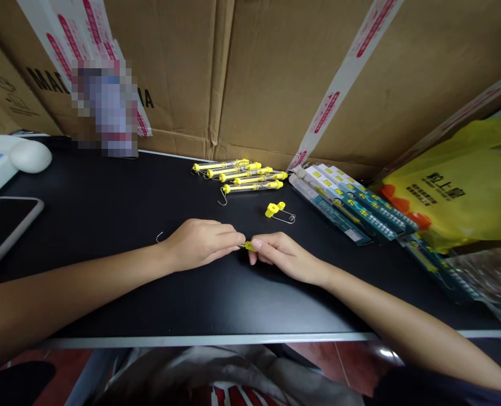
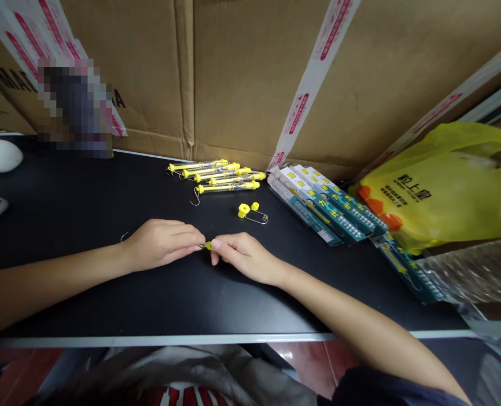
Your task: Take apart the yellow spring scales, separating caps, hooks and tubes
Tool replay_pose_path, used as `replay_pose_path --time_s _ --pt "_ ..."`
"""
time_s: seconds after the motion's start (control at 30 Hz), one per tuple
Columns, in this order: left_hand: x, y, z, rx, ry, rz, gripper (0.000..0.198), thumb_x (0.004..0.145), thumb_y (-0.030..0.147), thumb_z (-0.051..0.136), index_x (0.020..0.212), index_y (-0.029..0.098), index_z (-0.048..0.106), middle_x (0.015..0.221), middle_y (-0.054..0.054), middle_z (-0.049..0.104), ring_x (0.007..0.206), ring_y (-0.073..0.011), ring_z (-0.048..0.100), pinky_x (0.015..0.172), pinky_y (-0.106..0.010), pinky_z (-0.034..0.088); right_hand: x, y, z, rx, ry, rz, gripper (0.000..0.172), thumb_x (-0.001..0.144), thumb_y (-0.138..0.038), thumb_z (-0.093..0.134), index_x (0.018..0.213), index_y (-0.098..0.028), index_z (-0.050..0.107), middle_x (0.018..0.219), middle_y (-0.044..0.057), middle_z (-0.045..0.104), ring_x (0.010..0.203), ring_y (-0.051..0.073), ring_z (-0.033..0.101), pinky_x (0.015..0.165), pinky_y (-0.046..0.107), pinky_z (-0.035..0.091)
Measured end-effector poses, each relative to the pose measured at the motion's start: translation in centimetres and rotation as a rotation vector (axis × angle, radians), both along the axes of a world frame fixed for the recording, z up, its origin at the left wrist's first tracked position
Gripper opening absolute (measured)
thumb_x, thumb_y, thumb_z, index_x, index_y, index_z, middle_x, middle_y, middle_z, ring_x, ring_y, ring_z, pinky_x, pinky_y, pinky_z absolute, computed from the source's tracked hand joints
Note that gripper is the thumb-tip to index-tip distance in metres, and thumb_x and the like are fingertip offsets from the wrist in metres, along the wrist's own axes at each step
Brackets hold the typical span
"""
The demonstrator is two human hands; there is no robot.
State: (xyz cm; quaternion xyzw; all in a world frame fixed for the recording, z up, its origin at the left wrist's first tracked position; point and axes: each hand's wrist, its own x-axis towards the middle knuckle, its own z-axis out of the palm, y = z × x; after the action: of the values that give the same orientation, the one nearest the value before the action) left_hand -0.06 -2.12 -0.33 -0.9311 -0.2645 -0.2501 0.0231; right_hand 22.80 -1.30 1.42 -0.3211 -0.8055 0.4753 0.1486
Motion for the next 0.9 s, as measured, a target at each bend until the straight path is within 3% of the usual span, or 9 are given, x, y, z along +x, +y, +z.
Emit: replay_pose_path --time_s 0.13,0.43,0.53,0.63,0.77,0.9 --pt "-0.1 0.2 -0.1 0.004 0.011 0.024 0.020 0.095 0.026 0.039 0.100 0.022 0.059 0.086 0.002 0.065 0.075 -0.0107 0.060 0.067 -0.021 0.042 0.0 0.0 0.0 -0.098 0.015 -0.019 0.048 0.096 -0.047 0.032 0.077 -0.013 0.060 0.055 -0.005 0.036 0.052 0.008 0.034 0.052 0.021 0.029" --pt "-0.1 0.3 -0.1 -0.036 0.020 0.038 0.021 0.095 0.027 0.039 0.102 0.023 0.058 0.088 0.002 0.065 0.077 -0.0106 0.060 0.070 -0.021 0.042 0.2 0.5 0.0 -0.096 0.005 0.011 0.051 0.096 -0.047 0.028 0.077 -0.013 0.060 0.054 -0.004 0.040 0.052 0.009 0.038 0.054 0.022 0.032" --pt "-0.1 0.4 -0.1 -0.084 -0.004 0.045 0.019 0.095 0.027 0.040 0.101 0.022 0.057 0.088 0.002 0.065 0.078 -0.0108 0.061 0.070 -0.021 0.041 -0.1 0.0 0.0 0.103 -0.053 -0.020 0.036 0.097 -0.040 0.032 0.092 -0.015 0.057 0.063 -0.002 0.047 0.058 0.010 0.044 0.059 0.023 0.036" --pt "0.0 0.4 0.1 -0.142 -0.030 0.064 0.016 0.094 0.028 0.042 0.098 0.021 0.056 0.087 0.003 0.065 0.073 -0.0096 0.061 0.067 -0.020 0.040 -0.2 -0.4 -0.5 0.365 -0.081 -0.050 0.023 0.094 -0.032 0.040 0.112 -0.018 0.041 0.068 -0.004 0.049 0.060 0.011 0.046 0.060 0.023 0.038" --pt "0.1 0.3 0.3 -0.182 -0.074 0.107 0.013 0.092 0.029 0.047 0.097 0.021 0.055 0.081 0.004 0.065 0.062 -0.0081 0.059 0.061 -0.019 0.039 -0.1 -0.2 -1.6 0.680 -0.119 -0.055 0.016 0.093 -0.027 0.042 0.107 -0.020 0.038 0.071 -0.001 0.054 0.058 0.012 0.050 0.055 0.023 0.038" --pt "0.1 0.3 0.3 -0.208 -0.083 0.134 0.012 0.091 0.029 0.048 0.096 0.021 0.056 0.081 0.005 0.065 0.065 -0.0085 0.061 0.062 -0.019 0.039 0.0 0.1 -1.8 0.926 -0.138 -0.009 0.006 0.094 -0.021 0.039 0.099 -0.021 0.042 0.084 0.005 0.060 0.068 0.014 0.055 0.059 0.025 0.041"
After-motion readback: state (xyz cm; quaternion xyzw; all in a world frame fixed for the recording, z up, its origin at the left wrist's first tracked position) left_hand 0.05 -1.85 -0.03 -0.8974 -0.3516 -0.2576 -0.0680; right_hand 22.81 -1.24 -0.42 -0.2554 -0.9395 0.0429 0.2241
